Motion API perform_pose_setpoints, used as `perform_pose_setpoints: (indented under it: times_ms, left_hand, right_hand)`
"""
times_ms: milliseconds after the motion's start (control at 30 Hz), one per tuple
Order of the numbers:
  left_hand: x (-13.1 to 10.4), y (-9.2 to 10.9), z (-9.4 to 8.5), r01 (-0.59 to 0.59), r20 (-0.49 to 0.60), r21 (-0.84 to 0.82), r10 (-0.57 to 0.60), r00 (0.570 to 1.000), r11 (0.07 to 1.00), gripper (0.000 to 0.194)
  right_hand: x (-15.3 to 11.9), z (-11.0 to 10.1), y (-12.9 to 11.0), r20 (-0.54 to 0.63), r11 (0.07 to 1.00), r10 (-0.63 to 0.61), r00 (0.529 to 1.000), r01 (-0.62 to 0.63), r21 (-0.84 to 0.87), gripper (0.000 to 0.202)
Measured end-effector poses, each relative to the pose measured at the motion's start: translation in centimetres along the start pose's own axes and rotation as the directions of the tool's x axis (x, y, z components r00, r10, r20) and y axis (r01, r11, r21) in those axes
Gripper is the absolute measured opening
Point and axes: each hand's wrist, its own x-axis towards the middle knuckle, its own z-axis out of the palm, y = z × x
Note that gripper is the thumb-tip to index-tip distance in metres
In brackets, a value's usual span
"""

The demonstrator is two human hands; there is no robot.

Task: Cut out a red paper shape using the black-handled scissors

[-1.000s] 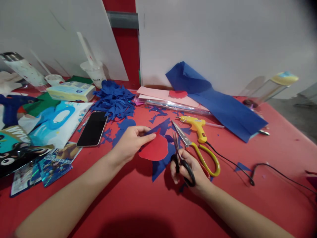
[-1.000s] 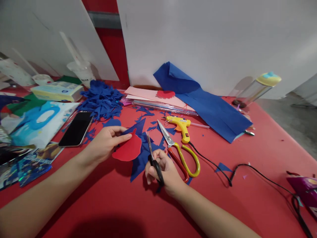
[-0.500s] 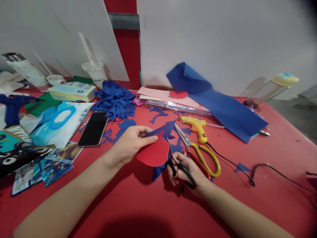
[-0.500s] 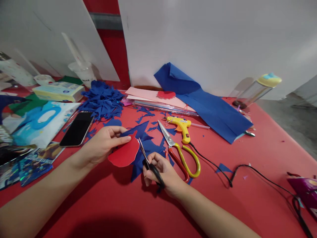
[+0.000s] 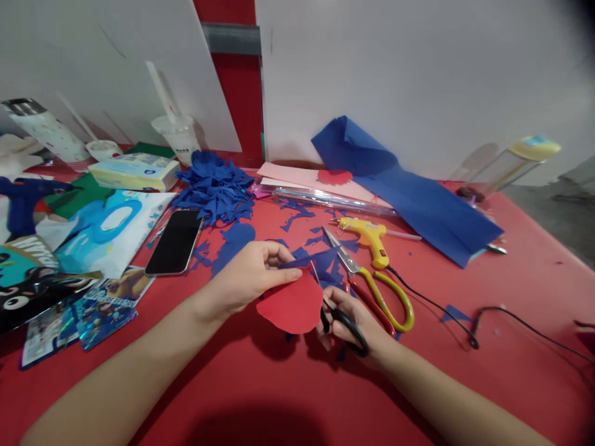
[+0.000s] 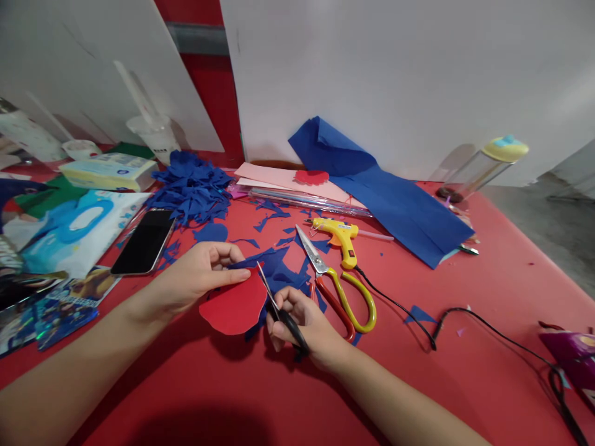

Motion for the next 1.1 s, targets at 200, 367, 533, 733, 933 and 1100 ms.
perform_pose_setpoints:
  times_ms: [200, 367, 533, 733, 933, 1100]
  left_hand:
    - [-0.1, 0.2, 0.1, 0.021, 0.021, -0.018, -0.020, 1.000, 1.000, 0.019]
    - [-0.2, 0.3, 0.4, 0.014, 0.047, -0.007, -0.014, 0.999, 1.000, 0.016]
    - [-0.3, 0.2, 0.5, 0.016, 0.071, -0.022, -0.015, 0.997, 1.000, 0.014]
    - [-0.2, 0.0, 0.7, 0.050, 0.085, -0.026, -0.047, 0.995, 0.998, 0.016]
    - [-0.2, -0.1, 0.9, 0.114, 0.077, -0.076, -0.108, 0.991, 0.991, 0.017]
    - [-0.2, -0.7, 1.4, 0.139, 0.062, -0.188, -0.130, 0.990, 0.972, 0.017]
  right_hand:
    - [-0.1, -0.3, 0.3, 0.042, 0.999, 0.001, 0.999, -0.003, 0.033, 0.043]
    - [-0.2, -0.3, 0.3, 0.056, 0.999, -0.014, 0.998, 0.012, 0.034, 0.043]
    - [-0.3, -0.2, 0.3, 0.056, 0.999, -0.017, 0.998, 0.015, 0.032, 0.043]
    - [-0.3, -0.1, 0.4, 0.041, 1.000, -0.007, 0.999, 0.006, 0.025, 0.044]
    - [-0.3, 0.1, 0.1, 0.024, 1.000, 0.002, 1.000, -0.003, 0.009, 0.047]
    - [-0.3, 0.1, 0.4, -0.008, 1.000, -0.018, 1.000, 0.018, -0.009, 0.050]
